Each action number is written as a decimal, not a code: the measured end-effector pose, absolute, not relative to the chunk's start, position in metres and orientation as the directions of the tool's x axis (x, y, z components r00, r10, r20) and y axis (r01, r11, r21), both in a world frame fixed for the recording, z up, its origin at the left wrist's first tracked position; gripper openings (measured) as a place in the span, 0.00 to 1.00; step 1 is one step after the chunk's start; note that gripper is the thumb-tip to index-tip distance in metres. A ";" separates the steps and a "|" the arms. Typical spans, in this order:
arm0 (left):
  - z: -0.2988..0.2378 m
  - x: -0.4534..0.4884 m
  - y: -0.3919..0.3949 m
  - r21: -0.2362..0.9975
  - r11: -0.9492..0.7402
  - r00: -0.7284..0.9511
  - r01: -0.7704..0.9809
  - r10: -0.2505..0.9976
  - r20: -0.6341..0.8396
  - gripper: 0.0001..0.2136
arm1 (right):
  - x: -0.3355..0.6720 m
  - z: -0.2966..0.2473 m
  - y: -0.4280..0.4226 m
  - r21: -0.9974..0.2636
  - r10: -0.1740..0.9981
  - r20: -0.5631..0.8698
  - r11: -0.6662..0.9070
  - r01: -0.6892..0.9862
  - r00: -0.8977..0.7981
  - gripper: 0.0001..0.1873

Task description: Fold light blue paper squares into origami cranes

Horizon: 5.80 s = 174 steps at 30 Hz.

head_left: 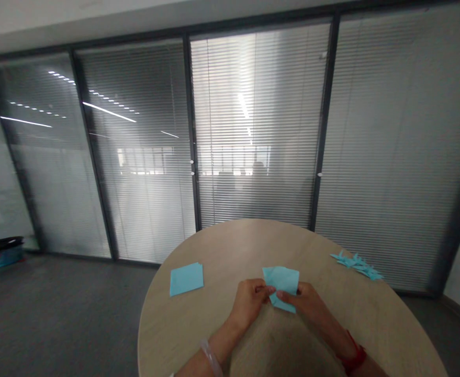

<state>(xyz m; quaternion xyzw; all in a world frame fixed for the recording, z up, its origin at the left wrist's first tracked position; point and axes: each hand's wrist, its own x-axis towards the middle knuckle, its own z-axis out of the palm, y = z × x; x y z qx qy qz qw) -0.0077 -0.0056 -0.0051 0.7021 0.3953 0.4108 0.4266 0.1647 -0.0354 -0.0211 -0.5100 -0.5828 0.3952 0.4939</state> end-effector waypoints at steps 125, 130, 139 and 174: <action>-0.001 -0.014 0.001 0.915 -0.132 0.223 -0.381 0.947 0.229 0.16 | 0.139 -0.017 -0.056 -0.623 0.755 0.644 0.611 0.488 -0.122 0.21; -0.002 -0.010 -0.002 0.936 -0.130 0.281 -0.328 0.932 0.228 0.17 | 0.141 -0.024 -0.043 -0.912 0.945 0.317 0.327 0.249 -0.078 0.18; -0.010 -0.006 0.001 0.973 -0.167 0.354 -0.160 0.910 0.215 0.17 | 0.144 -0.033 -0.034 -0.975 0.978 0.096 0.129 0.181 -0.183 0.24; -0.006 -0.009 -0.001 0.969 -0.242 0.390 0.050 0.898 0.204 0.17 | 0.151 -0.028 -0.037 -0.983 0.978 -0.030 0.008 0.181 -0.207 0.24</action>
